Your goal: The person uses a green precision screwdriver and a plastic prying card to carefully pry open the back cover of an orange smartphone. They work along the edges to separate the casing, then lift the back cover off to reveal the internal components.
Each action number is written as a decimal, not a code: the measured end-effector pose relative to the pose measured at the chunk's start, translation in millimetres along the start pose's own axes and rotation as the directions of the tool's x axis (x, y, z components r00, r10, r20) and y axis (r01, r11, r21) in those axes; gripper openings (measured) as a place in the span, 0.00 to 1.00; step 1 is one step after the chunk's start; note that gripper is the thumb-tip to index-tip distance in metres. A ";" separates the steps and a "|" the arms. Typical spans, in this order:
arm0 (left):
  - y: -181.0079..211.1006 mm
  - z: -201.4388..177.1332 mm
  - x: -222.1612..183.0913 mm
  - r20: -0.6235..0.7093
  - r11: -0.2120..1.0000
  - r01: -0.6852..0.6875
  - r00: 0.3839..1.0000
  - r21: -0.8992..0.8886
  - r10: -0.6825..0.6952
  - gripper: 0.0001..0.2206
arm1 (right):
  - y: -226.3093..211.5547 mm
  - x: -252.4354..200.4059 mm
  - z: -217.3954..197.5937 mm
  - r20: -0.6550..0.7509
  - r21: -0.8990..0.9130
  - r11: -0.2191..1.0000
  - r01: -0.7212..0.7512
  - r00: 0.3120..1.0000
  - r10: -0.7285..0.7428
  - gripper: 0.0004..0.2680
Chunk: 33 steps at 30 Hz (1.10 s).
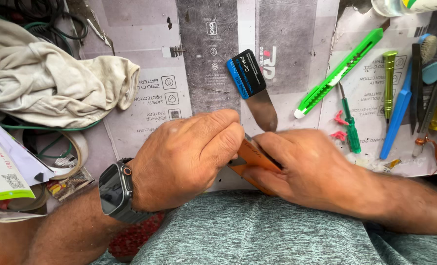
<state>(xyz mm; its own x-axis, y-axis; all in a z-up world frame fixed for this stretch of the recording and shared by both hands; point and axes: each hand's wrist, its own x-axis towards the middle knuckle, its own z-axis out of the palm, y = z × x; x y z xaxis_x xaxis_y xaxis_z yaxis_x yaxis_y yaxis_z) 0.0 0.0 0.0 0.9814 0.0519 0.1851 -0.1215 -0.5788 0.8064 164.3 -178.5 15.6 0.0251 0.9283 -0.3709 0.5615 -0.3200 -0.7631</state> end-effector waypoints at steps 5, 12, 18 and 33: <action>-0.6 -2.0 1.7 -0.030 1.000 -0.001 1.000 0.027 0.002 0.14 | 2.1 4.2 4.4 0.026 0.171 0.980 -0.102 0.995 0.099 0.09; 0.0 0.0 4.1 -0.036 1.000 0.013 0.999 0.002 -0.013 0.17 | 4.2 3.7 4.8 0.039 0.202 0.967 -0.157 0.988 0.152 0.08; -0.1 0.8 3.5 -0.046 1.000 0.014 0.999 -0.012 -0.014 0.19 | 4.2 4.2 5.1 0.033 0.187 0.973 -0.132 0.991 0.128 0.08; -2.1 0.4 9.6 -0.030 0.998 0.065 0.997 -0.011 -0.065 0.16 | 26.5 -9.6 -61.1 -0.063 -0.812 0.581 0.064 0.978 -0.196 0.13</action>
<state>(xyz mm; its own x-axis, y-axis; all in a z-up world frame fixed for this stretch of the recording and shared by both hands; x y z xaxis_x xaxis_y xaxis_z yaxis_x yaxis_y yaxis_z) 9.8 1.4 -0.1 0.9822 0.1140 0.1490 -0.0593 -0.5651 0.8229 229.5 -184.3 31.3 -0.0334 0.9832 -0.1796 0.9989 0.0271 -0.0372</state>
